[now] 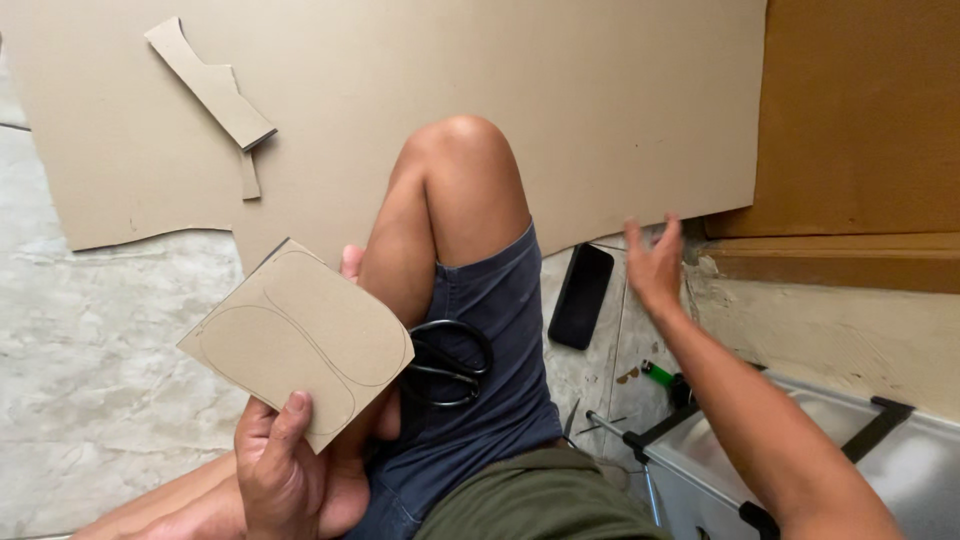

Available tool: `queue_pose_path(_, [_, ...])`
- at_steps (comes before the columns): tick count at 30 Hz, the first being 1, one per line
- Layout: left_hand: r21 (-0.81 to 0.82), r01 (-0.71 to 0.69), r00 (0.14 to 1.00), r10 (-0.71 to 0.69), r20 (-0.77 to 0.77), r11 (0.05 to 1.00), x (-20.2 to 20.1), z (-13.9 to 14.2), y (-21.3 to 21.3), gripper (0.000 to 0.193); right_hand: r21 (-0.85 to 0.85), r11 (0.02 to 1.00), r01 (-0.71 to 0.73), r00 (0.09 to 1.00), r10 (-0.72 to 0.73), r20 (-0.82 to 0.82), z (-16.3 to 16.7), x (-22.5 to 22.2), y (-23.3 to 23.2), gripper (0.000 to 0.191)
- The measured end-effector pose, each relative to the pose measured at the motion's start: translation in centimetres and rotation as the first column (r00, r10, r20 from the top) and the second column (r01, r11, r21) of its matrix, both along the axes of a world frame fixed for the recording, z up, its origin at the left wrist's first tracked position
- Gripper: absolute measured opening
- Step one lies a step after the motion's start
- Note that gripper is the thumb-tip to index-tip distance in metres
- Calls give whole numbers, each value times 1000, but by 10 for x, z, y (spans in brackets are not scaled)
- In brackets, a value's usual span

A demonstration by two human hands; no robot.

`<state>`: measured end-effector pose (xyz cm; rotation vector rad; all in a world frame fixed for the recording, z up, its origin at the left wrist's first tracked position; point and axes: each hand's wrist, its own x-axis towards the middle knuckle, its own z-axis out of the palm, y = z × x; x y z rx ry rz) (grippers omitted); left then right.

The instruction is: The person sits on the floor and cuts out insole-shaped pieces from cardboard sheets using scissors, following drawn outlines. They stack finished cut pieces aside, trim the edges of each cutout, and set scrap pieces aside as they work through the sheets.

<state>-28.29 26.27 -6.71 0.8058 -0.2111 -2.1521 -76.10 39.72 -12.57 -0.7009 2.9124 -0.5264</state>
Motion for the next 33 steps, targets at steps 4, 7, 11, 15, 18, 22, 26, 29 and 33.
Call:
queue_pose_path(4, [-94,7,988,8,156,996,4,-16,0,40,-270,963,-8,999,20,43,30,-28,-39,66])
queue_pose_path(7, [-110,-21,974,45,220,994,8,-35,4,40,-597,800,54,956,131,263,60,-15,-82,60])
queue_pose_path(11, [-115,-19,959,50,278,993,8,-39,6,42,-714,660,-232,864,477,160,116,29,-121,46])
queue_pose_path(15, [-138,1,954,40,296,990,-7,-11,-6,51,-558,684,-470,708,669,225,162,96,-142,17])
queue_pose_path(18, [-172,58,976,-20,215,983,-21,15,-19,70,-293,523,-800,458,849,263,169,163,-136,19])
queue_pose_path(22, [-236,32,982,13,188,971,-30,37,-27,75,-19,312,-950,299,926,231,144,234,-117,27])
queue_pose_path(26, [-249,-19,980,67,186,968,-31,43,-28,77,41,336,-941,338,927,162,125,251,-102,27])
queue_pose_path(29, [-246,-16,984,59,167,969,-33,41,-26,77,74,343,-937,350,921,172,120,254,-99,32])
queue_pose_path(33, [-250,-27,975,81,207,968,-22,29,-19,73,49,318,-947,321,925,202,119,249,-104,30])
